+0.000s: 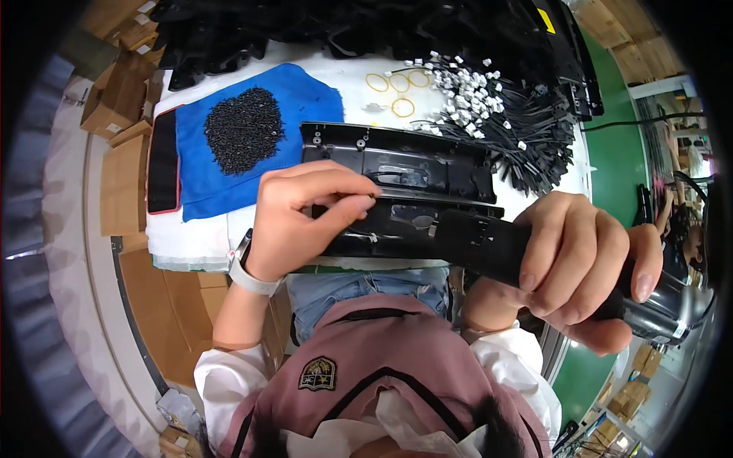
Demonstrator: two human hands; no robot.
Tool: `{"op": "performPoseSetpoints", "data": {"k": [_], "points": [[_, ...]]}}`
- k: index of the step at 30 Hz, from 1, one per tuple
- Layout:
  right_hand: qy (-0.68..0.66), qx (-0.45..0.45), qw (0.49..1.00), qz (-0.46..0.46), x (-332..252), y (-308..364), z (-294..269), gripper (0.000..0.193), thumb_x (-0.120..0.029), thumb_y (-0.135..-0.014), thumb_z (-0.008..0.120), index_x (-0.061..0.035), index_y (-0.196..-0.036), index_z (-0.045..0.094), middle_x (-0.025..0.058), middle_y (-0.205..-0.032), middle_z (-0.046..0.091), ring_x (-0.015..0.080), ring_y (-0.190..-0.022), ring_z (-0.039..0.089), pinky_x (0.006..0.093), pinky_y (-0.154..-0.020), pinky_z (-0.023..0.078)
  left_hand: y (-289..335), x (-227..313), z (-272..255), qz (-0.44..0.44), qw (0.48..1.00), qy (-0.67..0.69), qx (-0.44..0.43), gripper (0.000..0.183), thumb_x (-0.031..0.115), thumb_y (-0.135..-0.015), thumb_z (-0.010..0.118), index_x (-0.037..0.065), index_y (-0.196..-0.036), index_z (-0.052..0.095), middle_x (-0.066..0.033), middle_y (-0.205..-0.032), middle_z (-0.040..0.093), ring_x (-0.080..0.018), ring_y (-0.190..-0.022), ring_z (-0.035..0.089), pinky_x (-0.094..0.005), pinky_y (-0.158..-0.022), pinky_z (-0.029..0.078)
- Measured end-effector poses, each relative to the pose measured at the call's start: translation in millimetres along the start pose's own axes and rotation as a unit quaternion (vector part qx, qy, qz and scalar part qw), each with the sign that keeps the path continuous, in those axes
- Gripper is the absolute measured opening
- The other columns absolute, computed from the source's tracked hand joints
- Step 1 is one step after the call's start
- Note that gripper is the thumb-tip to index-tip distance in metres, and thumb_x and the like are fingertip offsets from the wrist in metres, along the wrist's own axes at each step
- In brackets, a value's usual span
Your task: Assemble small components and screws into black plastic housings using an electric screwdriver.
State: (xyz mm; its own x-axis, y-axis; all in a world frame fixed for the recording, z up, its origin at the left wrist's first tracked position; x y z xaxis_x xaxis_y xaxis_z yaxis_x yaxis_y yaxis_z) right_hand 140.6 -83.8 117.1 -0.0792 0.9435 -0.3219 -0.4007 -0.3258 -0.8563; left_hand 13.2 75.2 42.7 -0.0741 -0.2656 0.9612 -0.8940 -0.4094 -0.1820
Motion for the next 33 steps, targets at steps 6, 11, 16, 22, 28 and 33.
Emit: {"op": "performPoseSetpoints", "data": {"k": [6, 11, 16, 22, 28, 33], "points": [[0.010, 0.009, 1.000, -0.002, -2, 5, -3, 0.033, -0.020, -0.082, 0.072, -0.0054, -0.101, 0.050, -0.0008, -0.061, 0.057, 0.0063, -0.042, 0.053, 0.0212, -0.041, 0.047, 1, -5, 10, 0.013, 0.998, 0.022, -0.049, 0.014, -0.007, -0.074, 0.066, -0.003, -0.087, 0.069, -0.0088, -0.081, 0.066, -0.0113, -0.068, 0.062, -0.0206, -0.059, 0.050], [0.031, -0.012, 0.999, 0.016, -1, 9, -5, 0.034, -0.022, -0.082, 0.071, -0.0064, -0.102, 0.049, -0.0006, -0.061, 0.058, 0.0068, -0.043, 0.054, 0.0204, -0.042, 0.047, 2, -6, 14, 0.030, 0.997, 0.020, -0.075, 0.016, -0.010, -0.073, 0.065, -0.004, -0.088, 0.068, -0.0098, -0.082, 0.065, -0.0116, -0.070, 0.062, -0.0202, -0.062, 0.051], [0.061, -0.064, 0.995, 0.051, 0, 10, -5, 0.035, -0.024, -0.083, 0.071, -0.0091, -0.104, 0.047, -0.0002, -0.064, 0.060, 0.0076, -0.043, 0.054, 0.0204, -0.043, 0.046, 2, -8, 14, 0.018, 0.996, 0.008, -0.086, 0.016, -0.010, -0.073, 0.065, -0.004, -0.088, 0.068, -0.0092, -0.084, 0.064, -0.0106, -0.070, 0.061, -0.0200, -0.061, 0.050], [0.051, -0.091, 0.992, 0.067, 3, 11, -4, 0.036, -0.025, -0.083, 0.072, -0.0096, -0.104, 0.047, 0.0006, -0.065, 0.060, 0.0081, -0.043, 0.054, 0.0211, -0.043, 0.046, 3, -13, 16, -0.002, 0.996, 0.032, -0.083, 0.015, -0.008, -0.075, 0.065, -0.003, -0.088, 0.068, -0.0090, -0.082, 0.065, -0.0109, -0.068, 0.060, -0.0204, -0.059, 0.049], [0.050, -0.087, 0.987, 0.122, 7, 12, -8, 0.037, -0.025, -0.082, 0.071, -0.0108, -0.106, 0.047, -0.0012, -0.065, 0.059, 0.0075, -0.043, 0.054, 0.0215, -0.043, 0.045, 1, -12, 17, 0.094, 0.991, -0.042, -0.090, 0.013, -0.006, -0.074, 0.067, -0.001, -0.086, 0.068, -0.0081, -0.081, 0.065, -0.0116, -0.067, 0.060, -0.0213, -0.058, 0.048], [0.070, 0.029, 0.990, 0.117, 12, 18, -8, 0.034, -0.026, -0.083, 0.067, -0.0112, -0.107, 0.047, -0.0034, -0.064, 0.055, 0.0073, -0.044, 0.051, 0.0237, -0.047, 0.044, 5, -15, 15, 0.042, 0.995, -0.021, -0.085, 0.013, -0.007, -0.074, 0.066, -0.001, -0.086, 0.067, -0.0076, -0.078, 0.064, -0.0121, -0.066, 0.061, -0.0213, -0.058, 0.047]]}}
Point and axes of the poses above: each hand's wrist, its own y-axis away from the middle knuckle, its own z-axis out of the palm, x = y × z, the point moved 3 cm from there along -y, towards the middle knuckle
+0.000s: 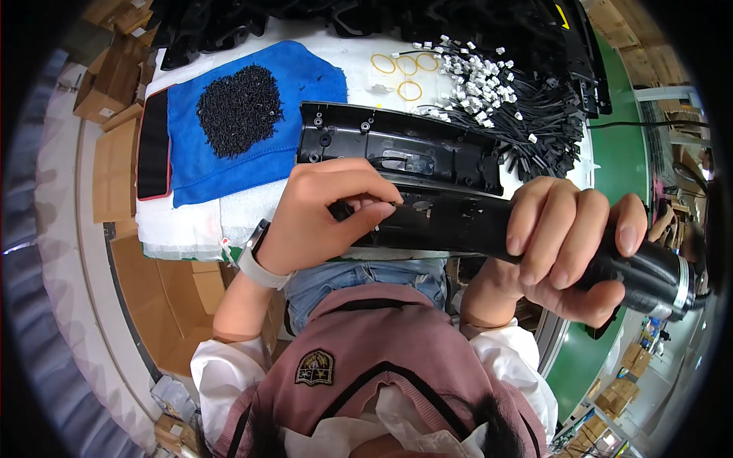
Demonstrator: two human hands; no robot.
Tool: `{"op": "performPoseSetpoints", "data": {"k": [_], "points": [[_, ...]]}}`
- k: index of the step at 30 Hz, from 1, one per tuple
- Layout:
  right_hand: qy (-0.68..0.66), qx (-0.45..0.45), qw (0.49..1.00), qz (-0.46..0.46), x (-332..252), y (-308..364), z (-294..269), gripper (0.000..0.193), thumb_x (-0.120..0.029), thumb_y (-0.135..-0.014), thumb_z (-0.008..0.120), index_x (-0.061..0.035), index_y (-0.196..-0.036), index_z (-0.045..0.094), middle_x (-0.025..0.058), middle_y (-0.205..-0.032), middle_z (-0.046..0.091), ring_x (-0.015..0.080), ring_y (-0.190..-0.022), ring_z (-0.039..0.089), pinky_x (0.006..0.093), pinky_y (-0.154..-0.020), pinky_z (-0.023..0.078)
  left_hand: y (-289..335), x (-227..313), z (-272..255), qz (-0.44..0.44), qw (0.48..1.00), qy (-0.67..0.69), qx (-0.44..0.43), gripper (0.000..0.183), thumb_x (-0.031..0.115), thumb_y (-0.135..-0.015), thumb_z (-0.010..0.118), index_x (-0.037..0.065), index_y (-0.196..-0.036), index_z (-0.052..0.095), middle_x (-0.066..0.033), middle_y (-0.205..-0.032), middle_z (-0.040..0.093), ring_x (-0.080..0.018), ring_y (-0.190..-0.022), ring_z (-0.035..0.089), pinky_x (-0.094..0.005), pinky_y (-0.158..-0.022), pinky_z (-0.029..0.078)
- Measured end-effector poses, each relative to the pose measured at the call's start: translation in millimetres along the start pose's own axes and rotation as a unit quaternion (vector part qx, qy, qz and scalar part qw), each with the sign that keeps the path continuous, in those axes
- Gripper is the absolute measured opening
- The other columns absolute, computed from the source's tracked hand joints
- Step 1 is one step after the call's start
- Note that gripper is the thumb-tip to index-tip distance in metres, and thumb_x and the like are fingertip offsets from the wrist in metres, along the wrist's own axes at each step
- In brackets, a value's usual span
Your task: Assemble small components and screws into black plastic housings using an electric screwdriver.
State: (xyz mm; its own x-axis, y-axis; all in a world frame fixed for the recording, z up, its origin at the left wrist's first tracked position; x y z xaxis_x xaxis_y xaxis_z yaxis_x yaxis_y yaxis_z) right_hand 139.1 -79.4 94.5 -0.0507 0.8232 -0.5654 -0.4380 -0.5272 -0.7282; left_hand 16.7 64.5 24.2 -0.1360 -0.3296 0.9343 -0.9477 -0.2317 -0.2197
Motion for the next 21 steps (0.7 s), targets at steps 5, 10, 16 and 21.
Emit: {"op": "performPoseSetpoints", "data": {"k": [5, 10, 16, 21], "points": [[-0.013, 0.002, 1.000, -0.005, -4, 4, -16, 0.036, -0.030, -0.088, 0.064, -0.0147, -0.110, 0.040, -0.0010, -0.070, 0.056, 0.0118, -0.050, 0.054, 0.0292, -0.052, 0.047, 1, 1, 2, -0.102, 0.995, 0.014, -0.006, 0.013, -0.006, -0.077, 0.063, -0.001, -0.089, 0.065, -0.0074, -0.076, 0.063, -0.0117, -0.065, 0.060, -0.0208, -0.058, 0.047], [0.157, -0.045, 0.986, -0.013, 1, 10, -11, 0.036, -0.029, -0.083, 0.068, -0.0142, -0.104, 0.043, -0.0043, -0.064, 0.054, 0.0081, -0.044, 0.048, 0.0253, -0.045, 0.043, -4, -4, -11, -0.034, 0.994, -0.065, 0.085, 0.011, -0.003, -0.080, 0.059, 0.000, -0.090, 0.063, -0.0102, -0.079, 0.063, -0.0190, -0.062, 0.061, -0.0239, -0.055, 0.047], [0.175, -0.109, 0.978, 0.016, 18, 14, -8, 0.040, -0.030, -0.082, 0.071, -0.0110, -0.101, 0.041, -0.0003, -0.067, 0.055, 0.0139, -0.043, 0.051, 0.0301, -0.041, 0.045, -11, -13, -16, -0.016, 0.986, -0.086, 0.144, 0.010, -0.003, -0.073, 0.068, 0.000, -0.082, 0.064, -0.0057, -0.072, 0.063, -0.0106, -0.061, 0.059, -0.0207, -0.054, 0.046], [0.198, -0.084, 0.976, 0.016, 26, 16, -8, 0.040, -0.031, -0.082, 0.072, -0.0111, -0.099, 0.042, -0.0010, -0.065, 0.054, 0.0141, -0.042, 0.051, 0.0298, -0.041, 0.044, -12, -23, -15, -0.015, 0.983, -0.073, 0.170, 0.010, -0.005, -0.074, 0.063, 0.001, -0.082, 0.062, -0.0053, -0.073, 0.061, -0.0115, -0.061, 0.058, -0.0210, -0.055, 0.046]]}}
Point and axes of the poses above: each hand's wrist, its own y-axis away from the middle knuckle, its own z-axis out of the palm, x = y × z, the point moved 3 cm from there along -y, towards the middle knuckle
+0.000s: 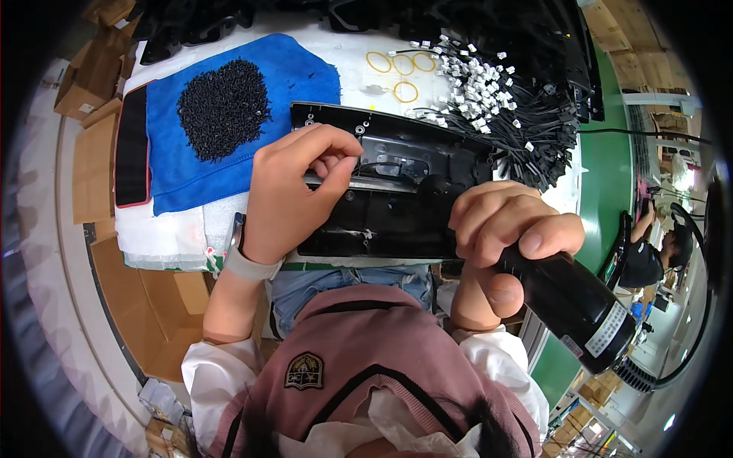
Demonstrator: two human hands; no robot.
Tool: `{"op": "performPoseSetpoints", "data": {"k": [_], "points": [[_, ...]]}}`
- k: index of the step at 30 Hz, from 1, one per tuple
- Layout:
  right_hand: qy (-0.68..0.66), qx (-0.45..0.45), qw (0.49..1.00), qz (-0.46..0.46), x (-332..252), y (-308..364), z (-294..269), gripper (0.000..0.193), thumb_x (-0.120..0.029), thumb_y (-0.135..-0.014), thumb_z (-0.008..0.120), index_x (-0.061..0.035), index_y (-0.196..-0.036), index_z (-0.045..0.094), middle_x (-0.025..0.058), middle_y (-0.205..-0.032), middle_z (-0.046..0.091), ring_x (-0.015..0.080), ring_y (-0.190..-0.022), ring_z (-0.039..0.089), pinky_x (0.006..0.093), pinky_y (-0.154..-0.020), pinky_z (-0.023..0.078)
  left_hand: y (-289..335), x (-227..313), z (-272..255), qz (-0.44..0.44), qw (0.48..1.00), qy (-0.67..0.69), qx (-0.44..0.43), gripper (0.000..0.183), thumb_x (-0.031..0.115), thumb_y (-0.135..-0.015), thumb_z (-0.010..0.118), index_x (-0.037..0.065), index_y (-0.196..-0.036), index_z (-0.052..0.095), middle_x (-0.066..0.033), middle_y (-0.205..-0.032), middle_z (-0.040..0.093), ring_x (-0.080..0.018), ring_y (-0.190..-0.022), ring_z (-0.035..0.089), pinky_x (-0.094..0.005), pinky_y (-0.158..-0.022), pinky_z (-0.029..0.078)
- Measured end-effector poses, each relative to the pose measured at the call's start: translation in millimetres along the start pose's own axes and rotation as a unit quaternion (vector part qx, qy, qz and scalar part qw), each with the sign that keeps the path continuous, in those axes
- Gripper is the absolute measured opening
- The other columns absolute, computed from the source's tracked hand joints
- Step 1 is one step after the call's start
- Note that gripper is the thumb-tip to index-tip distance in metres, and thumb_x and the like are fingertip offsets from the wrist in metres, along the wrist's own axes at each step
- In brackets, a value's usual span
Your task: Assemble small components and screws into black plastic housings using an electric screwdriver.
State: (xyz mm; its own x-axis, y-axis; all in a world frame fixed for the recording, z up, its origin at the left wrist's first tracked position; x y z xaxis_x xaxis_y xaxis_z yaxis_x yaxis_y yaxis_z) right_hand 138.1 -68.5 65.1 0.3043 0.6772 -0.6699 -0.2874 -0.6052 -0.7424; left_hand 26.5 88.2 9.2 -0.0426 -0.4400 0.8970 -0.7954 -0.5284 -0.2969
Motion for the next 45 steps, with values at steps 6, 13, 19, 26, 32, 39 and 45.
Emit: {"op": "performPoseSetpoints", "data": {"k": [6, 13, 19, 26, 32, 39, 45], "points": [[-0.022, 0.045, 0.999, 0.023, 5, -1, 9, 0.034, -0.018, -0.076, 0.074, -0.0064, -0.093, 0.047, 0.0036, -0.061, 0.053, 0.0179, -0.045, 0.052, 0.0312, -0.043, 0.044, 0, -3, 3, 0.004, 0.999, 0.005, -0.042, 0.011, -0.005, -0.077, 0.059, 0.001, -0.086, 0.061, -0.0083, -0.077, 0.061, -0.0192, -0.063, 0.059, -0.0261, -0.055, 0.046], [-0.044, 0.033, 0.998, 0.039, 8, -8, 21, 0.024, 0.002, -0.065, 0.075, 0.0008, -0.076, 0.053, 0.0085, -0.057, 0.054, 0.0215, -0.046, 0.054, 0.0299, -0.044, 0.044, 4, -13, 5, 0.034, 0.999, -0.024, -0.026, 0.008, 0.001, -0.082, 0.055, 0.002, -0.087, 0.061, -0.0137, -0.077, 0.059, -0.0306, -0.066, 0.059, -0.0332, -0.057, 0.046], [0.015, 0.026, 0.999, 0.039, 6, -8, 21, 0.029, -0.009, -0.071, 0.075, -0.0050, -0.084, 0.049, 0.0040, -0.056, 0.051, 0.0173, -0.043, 0.049, 0.0285, -0.043, 0.042, 3, -9, 6, 0.019, 0.998, -0.021, -0.052, 0.010, -0.005, -0.082, 0.055, -0.002, -0.089, 0.062, -0.0091, -0.075, 0.060, -0.0164, -0.061, 0.058, -0.0252, -0.056, 0.046], [0.060, -0.010, 0.996, 0.062, 6, -11, 23, 0.029, -0.008, -0.074, 0.073, -0.0085, -0.085, 0.047, 0.0035, -0.055, 0.051, 0.0170, -0.042, 0.047, 0.0281, -0.043, 0.040, 4, -6, 4, 0.031, 0.998, -0.029, -0.050, 0.008, -0.004, -0.081, 0.057, -0.002, -0.087, 0.062, -0.0086, -0.076, 0.061, -0.0157, -0.062, 0.058, -0.0243, -0.056, 0.045], [0.032, 0.003, 0.998, 0.056, 1, -6, 15, 0.035, -0.015, -0.074, 0.077, -0.0086, -0.092, 0.048, 0.0025, -0.060, 0.054, 0.0171, -0.045, 0.050, 0.0286, -0.043, 0.041, 4, -1, 3, 0.005, 0.998, -0.001, -0.055, 0.008, -0.003, -0.080, 0.058, -0.001, -0.087, 0.062, -0.0094, -0.076, 0.062, -0.0172, -0.062, 0.060, -0.0257, -0.054, 0.046], [-0.256, 0.038, 0.962, -0.087, -36, -3, -14, 0.036, -0.025, -0.085, 0.070, -0.0086, -0.106, 0.045, 0.0040, -0.064, 0.058, 0.0166, -0.048, 0.056, 0.0296, -0.044, 0.046, 19, 38, 3, -0.029, 0.990, 0.100, -0.096, 0.013, -0.004, -0.077, 0.064, -0.001, -0.089, 0.069, -0.0104, -0.080, 0.069, -0.0158, -0.068, 0.067, -0.0239, -0.060, 0.051], [-0.294, 0.087, 0.945, -0.113, -47, 11, -24, 0.032, -0.027, -0.089, 0.064, -0.0098, -0.106, 0.044, 0.0040, -0.066, 0.060, 0.0134, -0.044, 0.054, 0.0285, -0.042, 0.048, 32, 52, 16, -0.062, 0.958, 0.190, -0.207, 0.015, -0.006, -0.074, 0.065, -0.002, -0.087, 0.070, -0.0110, -0.078, 0.068, -0.0170, -0.068, 0.067, -0.0237, -0.061, 0.052]]}}
Point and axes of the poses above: each hand's wrist, its own y-axis away from the middle knuckle, its own z-axis out of the palm, x = y × z, the point moved 3 cm from there along -y, towards the middle knuckle
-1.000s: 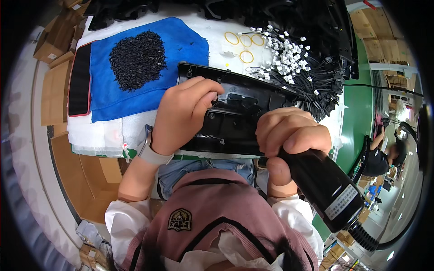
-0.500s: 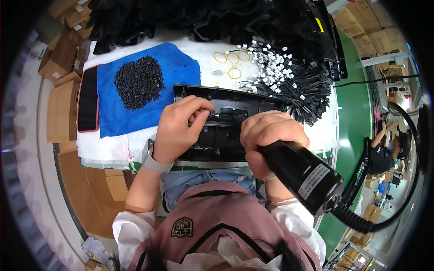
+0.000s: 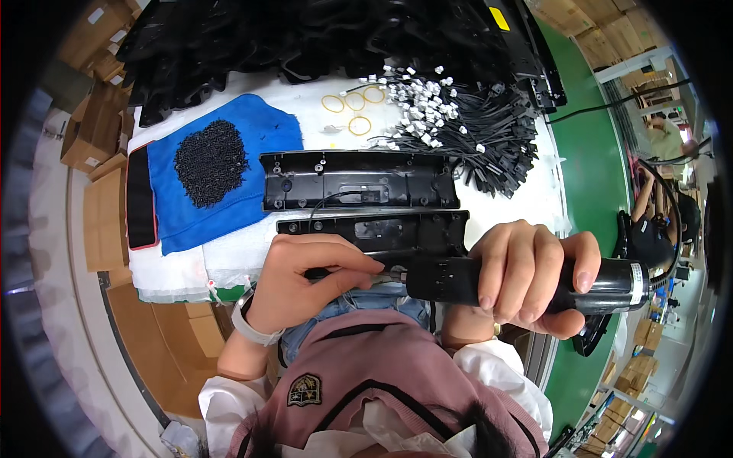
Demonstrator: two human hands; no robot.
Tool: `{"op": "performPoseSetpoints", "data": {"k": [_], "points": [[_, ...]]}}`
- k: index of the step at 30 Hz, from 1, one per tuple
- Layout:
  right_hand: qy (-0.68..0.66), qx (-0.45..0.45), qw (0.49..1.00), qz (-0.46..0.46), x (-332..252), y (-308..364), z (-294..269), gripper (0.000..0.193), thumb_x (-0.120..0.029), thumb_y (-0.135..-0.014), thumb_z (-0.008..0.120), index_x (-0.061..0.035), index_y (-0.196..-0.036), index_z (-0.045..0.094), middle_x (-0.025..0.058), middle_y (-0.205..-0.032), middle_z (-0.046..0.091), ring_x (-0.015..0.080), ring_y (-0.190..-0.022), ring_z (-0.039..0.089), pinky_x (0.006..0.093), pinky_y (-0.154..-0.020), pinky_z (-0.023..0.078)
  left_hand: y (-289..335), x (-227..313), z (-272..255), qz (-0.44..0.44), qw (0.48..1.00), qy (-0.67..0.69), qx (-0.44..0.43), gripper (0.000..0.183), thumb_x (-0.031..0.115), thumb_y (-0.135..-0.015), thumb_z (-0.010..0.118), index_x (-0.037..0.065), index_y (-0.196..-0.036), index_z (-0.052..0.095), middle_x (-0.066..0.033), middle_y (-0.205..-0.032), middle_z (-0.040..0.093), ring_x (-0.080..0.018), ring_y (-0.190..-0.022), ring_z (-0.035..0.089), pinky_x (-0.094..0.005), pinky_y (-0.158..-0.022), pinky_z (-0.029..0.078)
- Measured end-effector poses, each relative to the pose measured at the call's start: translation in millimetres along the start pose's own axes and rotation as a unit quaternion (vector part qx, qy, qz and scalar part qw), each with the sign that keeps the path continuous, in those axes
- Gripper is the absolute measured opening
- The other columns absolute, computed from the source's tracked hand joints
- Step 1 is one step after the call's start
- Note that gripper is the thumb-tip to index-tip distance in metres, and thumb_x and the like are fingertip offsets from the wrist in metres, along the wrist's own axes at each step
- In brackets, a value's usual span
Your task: Assemble small components and screws into black plastic housings using an electric screwdriver.
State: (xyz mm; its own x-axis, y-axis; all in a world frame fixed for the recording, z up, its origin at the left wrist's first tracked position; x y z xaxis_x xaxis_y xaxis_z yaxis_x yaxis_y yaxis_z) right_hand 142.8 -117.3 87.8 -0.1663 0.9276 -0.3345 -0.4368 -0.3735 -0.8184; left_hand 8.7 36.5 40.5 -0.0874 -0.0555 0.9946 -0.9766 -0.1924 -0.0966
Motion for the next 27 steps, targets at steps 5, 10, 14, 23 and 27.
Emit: {"op": "performPoseSetpoints", "data": {"k": [5, 10, 14, 23, 27], "points": [[-0.021, -0.011, 1.000, 0.010, -9, 6, -1, 0.032, -0.025, -0.089, 0.065, -0.0082, -0.106, 0.044, 0.0054, -0.067, 0.059, 0.0141, -0.045, 0.054, 0.0283, -0.042, 0.046, -3, -4, 12, -0.033, 0.999, 0.021, -0.016, 0.012, -0.006, -0.074, 0.065, -0.002, -0.084, 0.070, -0.0107, -0.078, 0.068, -0.0163, -0.068, 0.067, -0.0229, -0.062, 0.052], [0.005, 0.001, 1.000, 0.022, -19, 12, -1, 0.031, -0.024, -0.088, 0.065, -0.0085, -0.105, 0.044, 0.0055, -0.067, 0.059, 0.0145, -0.046, 0.055, 0.0271, -0.041, 0.045, -3, -5, 24, -0.085, 0.994, 0.063, -0.020, 0.012, -0.007, -0.074, 0.065, -0.004, -0.084, 0.069, -0.0120, -0.080, 0.069, -0.0152, -0.069, 0.067, -0.0229, -0.063, 0.052], [-0.024, 0.068, 0.997, -0.024, -35, 18, -7, 0.031, -0.026, -0.088, 0.066, -0.0101, -0.104, 0.044, 0.0040, -0.065, 0.059, 0.0138, -0.044, 0.055, 0.0270, -0.039, 0.043, -8, -6, 37, -0.124, 0.981, 0.142, -0.035, 0.014, -0.007, -0.074, 0.065, -0.005, -0.088, 0.068, -0.0131, -0.080, 0.069, -0.0147, -0.068, 0.067, -0.0238, -0.066, 0.053], [-0.103, 0.009, 0.993, -0.060, -90, 29, -27, 0.029, -0.017, -0.087, 0.065, -0.0058, -0.101, 0.043, 0.0073, -0.063, 0.058, 0.0145, -0.042, 0.055, 0.0264, -0.037, 0.045, -100, 14, 73, 0.049, 0.992, -0.113, -0.016, 0.029, 0.007, -0.075, 0.071, 0.001, -0.103, 0.064, -0.0028, -0.079, 0.065, -0.0097, -0.074, 0.062, -0.0216, -0.061, 0.047], [-0.075, 0.008, 0.995, -0.059, -115, 41, -26, 0.029, -0.016, -0.086, 0.066, -0.0058, -0.100, 0.043, 0.0073, -0.063, 0.058, 0.0146, -0.041, 0.054, 0.0274, -0.038, 0.045, -204, 15, 95, 0.149, 0.948, -0.262, 0.104, 0.028, 0.022, -0.082, 0.067, -0.002, -0.096, 0.064, -0.0117, -0.070, 0.067, -0.0220, -0.060, 0.065, -0.0298, -0.057, 0.050]]}}
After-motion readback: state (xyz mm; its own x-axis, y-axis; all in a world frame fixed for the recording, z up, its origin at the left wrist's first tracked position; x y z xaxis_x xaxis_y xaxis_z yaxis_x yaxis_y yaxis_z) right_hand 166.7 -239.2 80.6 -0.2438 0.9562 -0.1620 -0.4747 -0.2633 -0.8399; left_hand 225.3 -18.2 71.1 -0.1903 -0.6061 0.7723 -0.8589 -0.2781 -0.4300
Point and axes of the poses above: each hand's wrist, its own y-axis away from the middle knuckle, its own z-axis out of the palm, x = y × z, the point moved 3 cm from there along -y, towards the middle knuckle
